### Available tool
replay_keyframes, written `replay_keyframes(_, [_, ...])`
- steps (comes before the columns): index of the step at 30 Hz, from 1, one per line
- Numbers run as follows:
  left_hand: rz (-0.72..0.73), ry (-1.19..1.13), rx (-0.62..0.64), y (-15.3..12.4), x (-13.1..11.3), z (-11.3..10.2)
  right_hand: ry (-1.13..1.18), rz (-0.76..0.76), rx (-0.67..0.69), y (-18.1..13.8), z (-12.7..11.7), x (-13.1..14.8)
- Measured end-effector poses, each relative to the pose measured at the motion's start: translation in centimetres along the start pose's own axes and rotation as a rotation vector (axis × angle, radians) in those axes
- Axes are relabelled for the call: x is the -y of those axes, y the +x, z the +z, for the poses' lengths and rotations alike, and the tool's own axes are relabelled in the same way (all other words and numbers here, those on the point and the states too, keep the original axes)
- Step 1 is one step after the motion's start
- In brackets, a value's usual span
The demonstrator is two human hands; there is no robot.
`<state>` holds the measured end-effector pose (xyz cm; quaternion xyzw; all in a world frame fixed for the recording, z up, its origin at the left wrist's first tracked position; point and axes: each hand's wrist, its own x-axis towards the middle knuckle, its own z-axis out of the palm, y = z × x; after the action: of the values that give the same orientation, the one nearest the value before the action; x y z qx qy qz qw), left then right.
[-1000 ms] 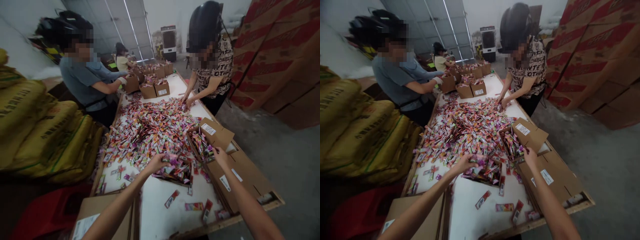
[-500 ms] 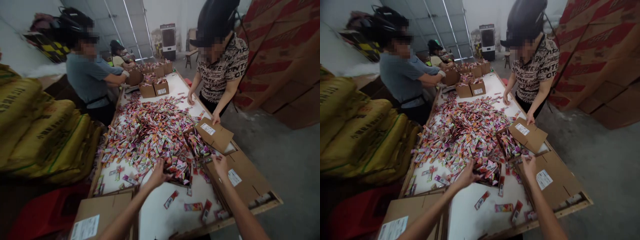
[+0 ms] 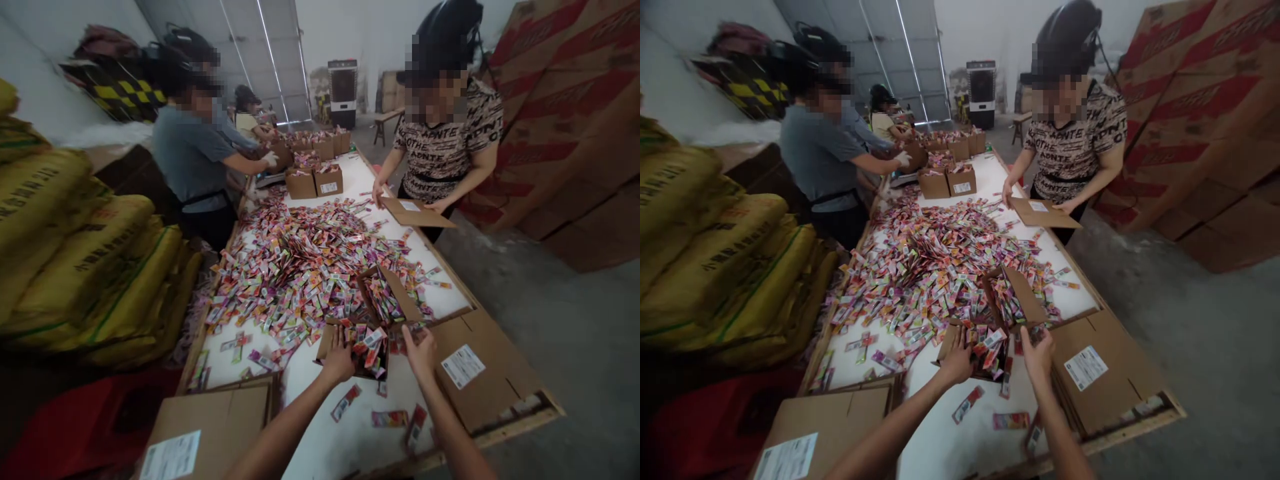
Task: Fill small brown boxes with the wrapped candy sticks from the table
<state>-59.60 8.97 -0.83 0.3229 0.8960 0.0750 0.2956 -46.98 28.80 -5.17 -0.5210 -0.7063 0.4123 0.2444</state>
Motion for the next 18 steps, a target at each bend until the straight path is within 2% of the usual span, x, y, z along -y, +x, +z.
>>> replay_keyframes(2, [0.022,-0.028,-0.085,-0.4,-0.1,-0.2,-0.024,-0.035,0.074,-3.6,0.3,-0.2])
replay_keyframes(5, [0.104,-0.065,-0.215,-0.6,-0.8,-0.6,-0.101,-0.062,0.278,-7.6,1.2,-0.1])
replay_keyframes(8, [0.201,-0.107,-0.286,-0.3,-1.8,-1.1,-0.262,0.088,0.501,-8.7,2.1,0.2])
replay_keyframes(10, [0.226,-0.150,-0.321,0.0,-1.8,-1.9,-0.337,0.137,0.582,-8.5,2.4,0.4])
replay_keyframes(13, [0.170,-0.245,-0.423,0.5,0.1,-4.6,-0.348,0.128,0.547,-7.9,2.5,0.2])
replay_keyframes(16, [0.051,-0.314,-0.544,0.8,4.2,-8.3,-0.323,0.125,0.475,-7.7,2.6,-0.1])
replay_keyframes(18, [-0.064,-0.313,-0.602,0.8,7.1,-9.7,-0.313,0.122,0.441,-7.8,2.7,-0.3])
